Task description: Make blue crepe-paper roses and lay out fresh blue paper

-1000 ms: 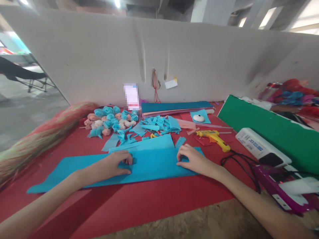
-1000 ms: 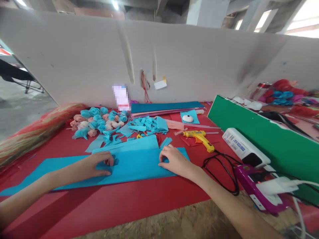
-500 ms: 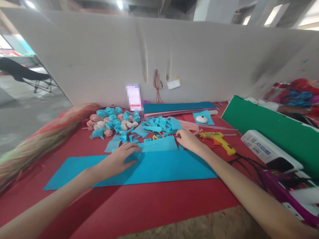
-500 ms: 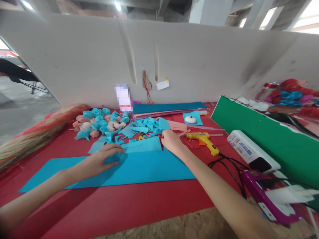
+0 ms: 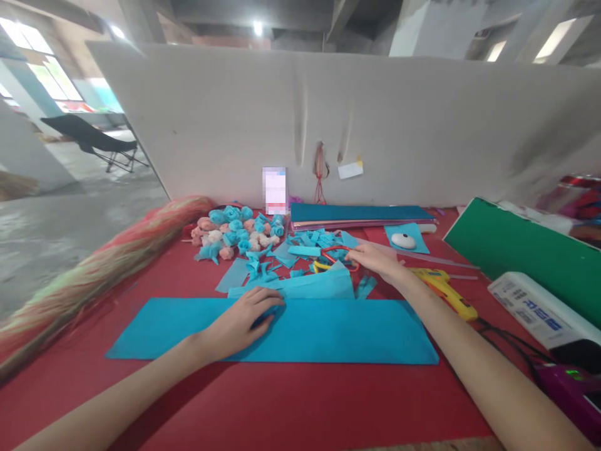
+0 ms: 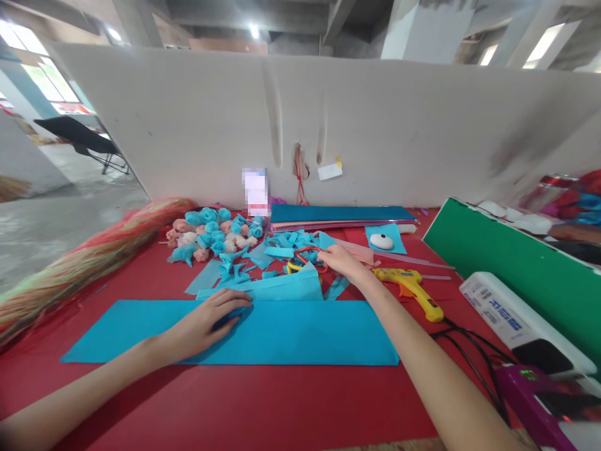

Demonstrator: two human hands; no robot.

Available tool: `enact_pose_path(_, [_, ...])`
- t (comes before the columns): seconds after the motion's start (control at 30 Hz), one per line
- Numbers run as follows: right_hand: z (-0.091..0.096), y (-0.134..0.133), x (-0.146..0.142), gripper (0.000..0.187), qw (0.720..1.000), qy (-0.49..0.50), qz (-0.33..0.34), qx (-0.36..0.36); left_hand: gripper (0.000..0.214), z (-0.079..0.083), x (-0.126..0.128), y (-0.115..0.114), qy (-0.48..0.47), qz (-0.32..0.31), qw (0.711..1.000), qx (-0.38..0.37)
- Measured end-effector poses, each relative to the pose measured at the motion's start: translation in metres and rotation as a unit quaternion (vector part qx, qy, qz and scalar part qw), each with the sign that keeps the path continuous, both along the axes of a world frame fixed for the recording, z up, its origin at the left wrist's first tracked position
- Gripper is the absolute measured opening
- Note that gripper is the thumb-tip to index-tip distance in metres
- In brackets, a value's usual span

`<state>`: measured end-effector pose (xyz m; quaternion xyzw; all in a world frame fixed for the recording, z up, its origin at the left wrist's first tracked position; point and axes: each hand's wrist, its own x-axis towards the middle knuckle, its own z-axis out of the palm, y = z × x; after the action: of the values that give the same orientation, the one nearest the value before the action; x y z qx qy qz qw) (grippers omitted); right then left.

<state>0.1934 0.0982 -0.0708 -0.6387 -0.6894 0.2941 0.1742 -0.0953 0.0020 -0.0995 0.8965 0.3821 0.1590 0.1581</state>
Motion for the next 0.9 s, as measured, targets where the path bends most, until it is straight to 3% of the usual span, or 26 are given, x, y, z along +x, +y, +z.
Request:
enact_pose_path(0.27, [0.044, -0.019, 0.012, 0.023, 0.965, 0.196, -0.042, 0.170, 0.032, 0.001, 0.000, -0.001, -0.050, 0.009, 0.998, -0.037])
enact_pose_path(0.43, [0.045, -0.041, 0.020, 0.022, 0.900, 0.355, -0.131, 0.216, 0.027, 0.018, 0.028, -0.003, -0.134, 0.025, 0.986, -0.093])
enact_pose_path(0.6, [0.023, -0.076, 0.006, 0.021, 0.806, 0.548, -0.145, 0.173, 0.038, 0.041, 0.089, 0.005, -0.234, 0.027, 0.943, -0.237])
enact_pose_path(0.73, [0.007, -0.114, -0.005, 0.017, 0.738, 0.646, -0.152, 0.123, 0.031, 0.043, 0.121, 0.007, -0.294, 0.019, 0.912, -0.286])
enact_pose_path(0.9, [-0.003, -0.149, 0.001, 0.022, 0.711, 0.689, -0.142, -0.006, 0.028, 0.031, 0.125, -0.003, -0.325, 0.022, 0.892, -0.313])
